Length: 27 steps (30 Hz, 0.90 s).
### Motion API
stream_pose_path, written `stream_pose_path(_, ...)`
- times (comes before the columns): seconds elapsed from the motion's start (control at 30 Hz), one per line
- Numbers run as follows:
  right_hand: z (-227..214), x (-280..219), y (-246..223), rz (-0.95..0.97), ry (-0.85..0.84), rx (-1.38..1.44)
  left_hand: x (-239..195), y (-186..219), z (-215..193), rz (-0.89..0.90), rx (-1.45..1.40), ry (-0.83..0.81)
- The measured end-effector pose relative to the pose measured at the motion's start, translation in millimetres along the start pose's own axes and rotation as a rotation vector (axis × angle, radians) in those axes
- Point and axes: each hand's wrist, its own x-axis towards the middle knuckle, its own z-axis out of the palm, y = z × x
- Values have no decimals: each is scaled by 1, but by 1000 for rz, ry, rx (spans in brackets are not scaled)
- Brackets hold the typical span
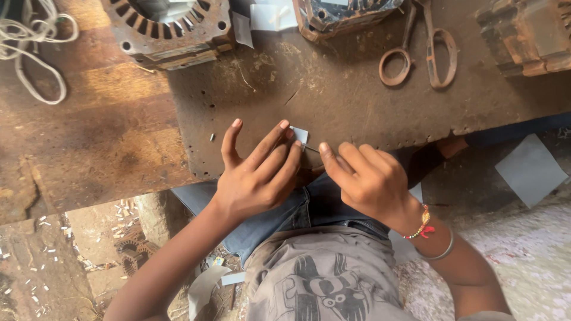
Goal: The person uses a thin metal tool to press and score small white insulating strips on a wooden workbench next to a motor stator.
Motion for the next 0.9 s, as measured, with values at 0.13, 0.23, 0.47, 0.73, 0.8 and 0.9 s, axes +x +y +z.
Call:
stream_pose_path(0.13,-1,5,-3,51,-95,-115,0,0,2,57,123,32)
stream_pose_path(0.23,-2,9,-2,-89,-69,-252,3,2,2,49,201,-14)
stream_pose_path(0.47,-11,10,30,-334,-209,22,10,1,-2,20,58,-24)
stream_pose_path(0.73,2,-12,60,555,376,1533,3,4,-3,130,-104,192)
stream_pose_path(0.8,8,-21,57,543,394,1470,5,-6,-9,84,-74,298)
stream_pose_path(0.9,9,-22,60,536,396,1436,25,-65,-14,-5,203,425)
